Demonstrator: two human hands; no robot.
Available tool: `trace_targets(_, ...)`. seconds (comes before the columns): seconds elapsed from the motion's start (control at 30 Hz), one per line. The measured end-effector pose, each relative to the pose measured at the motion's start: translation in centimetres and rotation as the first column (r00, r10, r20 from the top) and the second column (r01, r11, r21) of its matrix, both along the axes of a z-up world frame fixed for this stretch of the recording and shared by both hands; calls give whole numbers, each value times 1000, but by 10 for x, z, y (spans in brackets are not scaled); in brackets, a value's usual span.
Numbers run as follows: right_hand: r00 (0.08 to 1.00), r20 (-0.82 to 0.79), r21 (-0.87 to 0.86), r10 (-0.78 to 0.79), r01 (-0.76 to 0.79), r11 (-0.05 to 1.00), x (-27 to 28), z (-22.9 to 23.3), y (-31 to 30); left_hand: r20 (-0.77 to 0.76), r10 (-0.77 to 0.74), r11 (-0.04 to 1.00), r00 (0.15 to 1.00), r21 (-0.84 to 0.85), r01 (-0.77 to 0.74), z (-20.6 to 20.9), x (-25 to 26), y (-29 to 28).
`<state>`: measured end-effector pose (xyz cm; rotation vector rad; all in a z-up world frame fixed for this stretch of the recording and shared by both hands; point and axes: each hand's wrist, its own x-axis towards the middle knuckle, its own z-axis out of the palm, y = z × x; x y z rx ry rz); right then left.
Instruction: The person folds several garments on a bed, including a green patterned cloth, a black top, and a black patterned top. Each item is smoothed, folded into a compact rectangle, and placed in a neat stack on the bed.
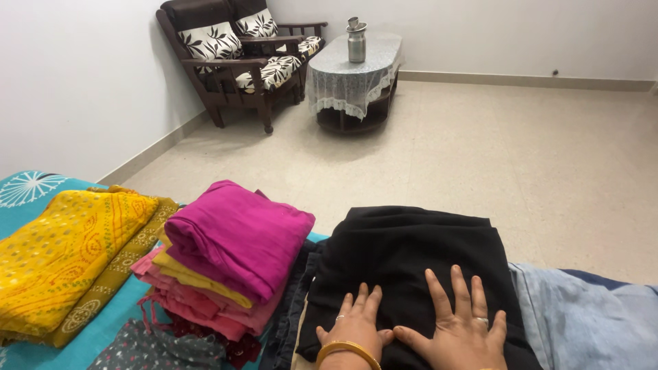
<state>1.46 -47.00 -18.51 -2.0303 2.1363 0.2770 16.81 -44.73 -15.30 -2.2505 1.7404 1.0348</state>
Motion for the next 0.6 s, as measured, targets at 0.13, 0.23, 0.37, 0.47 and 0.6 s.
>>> trace_targets(0.13, 1000, -15, 4, -5, 5, 1000, 1, 1, 0, 29, -9, 1000, 1000, 17, 9, 1, 0, -2)
trace_targets(0.23, 1000, 24, -7, -17, 17, 1000, 3, 10, 2, 72, -8, 1000, 997, -29, 10, 1, -2, 3)
trace_targets(0.37, 999, 34, 15, -15, 15, 1000, 6, 11, 10, 126, -15, 989, 992, -146, 33, -4, -9, 17)
trace_targets(0.47, 999, 18, -36, 32, -32, 999, 7, 4, 13, 88, -53, 978, 995, -196, 69, -17, -7, 32)
trace_targets(0.6, 998, 32, 38, 45, -47, 998, 3, -7, 18, 53, -137, 972, 989, -186, 145, -64, 9, 46)
